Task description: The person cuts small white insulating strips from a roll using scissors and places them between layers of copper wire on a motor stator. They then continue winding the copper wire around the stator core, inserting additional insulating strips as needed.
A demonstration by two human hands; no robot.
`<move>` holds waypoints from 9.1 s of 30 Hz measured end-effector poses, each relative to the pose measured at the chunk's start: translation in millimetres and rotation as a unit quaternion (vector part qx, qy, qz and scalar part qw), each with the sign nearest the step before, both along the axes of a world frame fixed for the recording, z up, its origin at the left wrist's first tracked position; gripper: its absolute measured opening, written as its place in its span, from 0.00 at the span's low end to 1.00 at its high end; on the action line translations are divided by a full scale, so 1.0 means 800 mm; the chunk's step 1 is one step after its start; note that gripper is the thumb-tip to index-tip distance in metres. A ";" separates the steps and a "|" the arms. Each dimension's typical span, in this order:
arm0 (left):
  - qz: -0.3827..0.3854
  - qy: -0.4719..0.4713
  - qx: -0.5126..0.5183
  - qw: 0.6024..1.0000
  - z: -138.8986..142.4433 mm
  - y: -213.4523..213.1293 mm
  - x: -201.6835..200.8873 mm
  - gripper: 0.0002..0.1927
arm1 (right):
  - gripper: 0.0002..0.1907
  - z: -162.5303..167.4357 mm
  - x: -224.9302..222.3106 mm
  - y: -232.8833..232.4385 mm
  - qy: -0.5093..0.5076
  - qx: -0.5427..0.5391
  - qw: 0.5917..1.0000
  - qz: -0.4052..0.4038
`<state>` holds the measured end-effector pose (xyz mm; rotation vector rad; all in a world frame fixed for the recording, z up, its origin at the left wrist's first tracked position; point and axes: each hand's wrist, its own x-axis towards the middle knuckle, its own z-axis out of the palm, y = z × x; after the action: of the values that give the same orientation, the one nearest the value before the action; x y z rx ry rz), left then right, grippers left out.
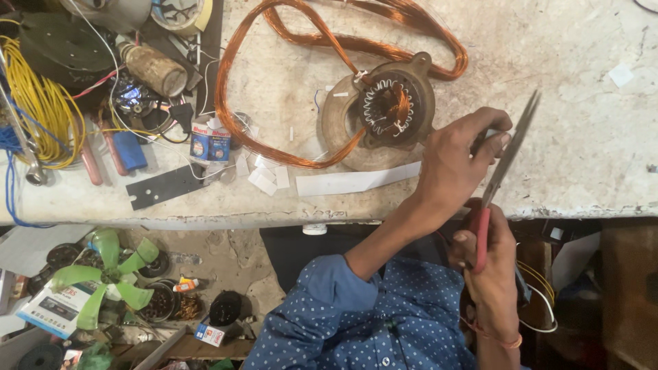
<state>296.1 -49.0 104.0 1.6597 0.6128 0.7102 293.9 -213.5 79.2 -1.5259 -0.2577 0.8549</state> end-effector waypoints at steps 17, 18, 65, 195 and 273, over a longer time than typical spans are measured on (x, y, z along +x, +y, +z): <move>-0.064 0.008 0.104 0.992 -0.015 -0.017 -0.036 0.28 | 0.34 0.001 -0.002 -0.006 0.013 0.109 0.993 -0.038; -0.079 0.010 0.086 0.993 -0.012 -0.018 -0.051 0.26 | 0.35 -0.001 -0.001 -0.008 0.010 0.104 0.994 -0.037; 0.281 0.258 0.261 0.887 -0.030 0.072 -0.271 0.19 | 0.33 0.012 0.008 0.012 -0.040 0.101 0.994 0.025; 0.412 0.158 0.192 0.877 -0.002 0.048 -0.283 0.08 | 0.41 -0.002 -0.021 0.003 -0.051 0.030 0.996 0.070; 0.322 0.267 0.271 0.867 -0.020 0.077 -0.284 0.16 | 0.34 -0.022 -0.050 -0.003 0.007 0.084 0.996 0.031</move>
<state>69.0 12.6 88.3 2.2198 1.5252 0.9564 254.3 -215.9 61.4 -1.3602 -0.3599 0.8714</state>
